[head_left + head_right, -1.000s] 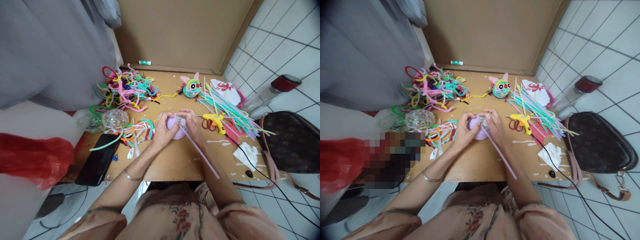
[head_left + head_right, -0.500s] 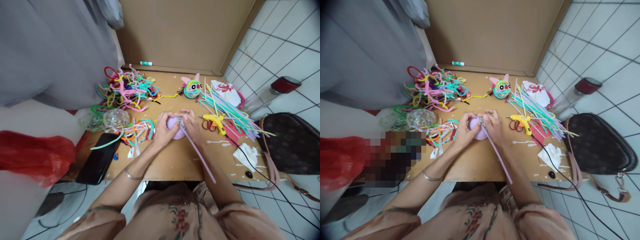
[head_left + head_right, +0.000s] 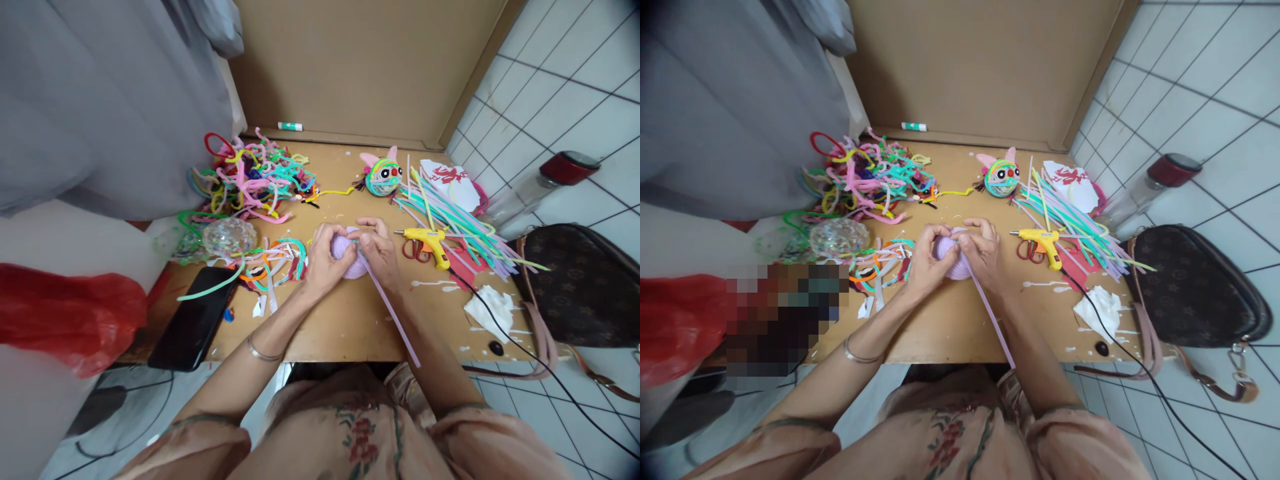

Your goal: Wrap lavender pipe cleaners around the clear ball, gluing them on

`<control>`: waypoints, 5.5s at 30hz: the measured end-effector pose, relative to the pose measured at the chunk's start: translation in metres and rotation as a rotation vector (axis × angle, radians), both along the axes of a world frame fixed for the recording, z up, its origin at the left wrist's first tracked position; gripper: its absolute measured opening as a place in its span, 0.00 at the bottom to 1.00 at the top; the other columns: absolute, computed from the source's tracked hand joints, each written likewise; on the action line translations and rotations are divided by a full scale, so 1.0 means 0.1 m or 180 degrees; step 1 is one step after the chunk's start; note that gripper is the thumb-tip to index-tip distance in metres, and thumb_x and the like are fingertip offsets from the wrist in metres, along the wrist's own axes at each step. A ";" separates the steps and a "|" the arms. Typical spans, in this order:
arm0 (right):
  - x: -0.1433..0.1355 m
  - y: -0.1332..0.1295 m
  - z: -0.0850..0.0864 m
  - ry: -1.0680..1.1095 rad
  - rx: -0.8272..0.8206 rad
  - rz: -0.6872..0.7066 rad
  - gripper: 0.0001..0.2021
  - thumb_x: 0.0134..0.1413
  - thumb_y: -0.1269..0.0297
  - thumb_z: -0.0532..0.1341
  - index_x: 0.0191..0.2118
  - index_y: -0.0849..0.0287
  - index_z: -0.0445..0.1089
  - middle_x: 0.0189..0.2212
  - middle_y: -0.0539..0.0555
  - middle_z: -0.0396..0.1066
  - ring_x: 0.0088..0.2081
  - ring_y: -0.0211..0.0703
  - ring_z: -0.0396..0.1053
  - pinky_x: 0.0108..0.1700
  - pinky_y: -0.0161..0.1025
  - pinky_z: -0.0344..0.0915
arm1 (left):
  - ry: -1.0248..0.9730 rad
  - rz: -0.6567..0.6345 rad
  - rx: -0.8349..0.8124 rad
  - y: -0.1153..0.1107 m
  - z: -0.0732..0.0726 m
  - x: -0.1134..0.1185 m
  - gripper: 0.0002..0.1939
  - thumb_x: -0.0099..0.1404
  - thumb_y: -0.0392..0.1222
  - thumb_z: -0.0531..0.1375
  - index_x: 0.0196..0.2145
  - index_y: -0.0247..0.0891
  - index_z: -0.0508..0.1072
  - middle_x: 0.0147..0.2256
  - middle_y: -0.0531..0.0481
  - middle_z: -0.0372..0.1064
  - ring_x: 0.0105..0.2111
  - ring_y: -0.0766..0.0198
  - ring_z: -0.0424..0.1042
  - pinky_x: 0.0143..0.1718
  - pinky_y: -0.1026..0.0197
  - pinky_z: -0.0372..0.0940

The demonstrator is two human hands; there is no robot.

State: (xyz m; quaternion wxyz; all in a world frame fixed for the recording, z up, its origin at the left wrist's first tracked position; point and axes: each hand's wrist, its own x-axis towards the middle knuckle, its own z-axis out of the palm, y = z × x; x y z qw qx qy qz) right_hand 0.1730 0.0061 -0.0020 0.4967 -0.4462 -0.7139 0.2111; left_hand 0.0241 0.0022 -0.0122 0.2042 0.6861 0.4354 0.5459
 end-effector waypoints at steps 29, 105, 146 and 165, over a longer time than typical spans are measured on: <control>0.06 0.01 -0.04 -0.0166 0.0263 -0.0242 0.26 0.67 0.42 0.48 0.39 0.51 0.78 0.48 0.56 0.68 0.55 0.52 0.66 0.60 0.55 0.56 | 0.0180 -0.0015 0.0033 0.00 0.03 -0.03 0.04 0.65 0.41 0.60 0.38 0.40 0.71 0.42 0.48 0.70 0.47 0.59 0.70 0.52 0.54 0.66; 0.05 0.00 -0.13 0.0040 0.0142 -0.0189 0.19 0.67 0.55 0.48 0.51 0.50 0.73 0.46 0.56 0.68 0.52 0.50 0.67 0.56 0.50 0.64 | 0.1003 -0.0786 -0.0223 0.08 0.01 -0.18 0.41 0.50 0.42 0.71 0.59 0.42 0.59 0.62 0.35 0.55 0.66 0.43 0.57 0.65 0.39 0.59; -0.03 -0.07 -0.03 0.0213 0.0503 -0.0299 0.05 0.56 0.63 0.63 0.31 0.54 0.74 0.30 0.50 0.69 0.35 0.42 0.68 0.40 0.44 0.64 | 0.0821 -0.0745 -0.0192 0.13 -0.04 -0.20 0.38 0.51 0.43 0.69 0.57 0.39 0.60 0.60 0.35 0.59 0.64 0.45 0.59 0.64 0.40 0.59; -0.02 -0.04 -0.08 -0.0100 0.0931 -0.0327 0.04 0.54 0.68 0.62 0.30 0.54 0.70 0.30 0.51 0.68 0.36 0.43 0.67 0.40 0.44 0.63 | 0.0931 -0.0895 -0.0299 0.12 0.04 -0.24 0.31 0.58 0.43 0.62 0.59 0.40 0.60 0.61 0.37 0.59 0.65 0.48 0.58 0.66 0.41 0.56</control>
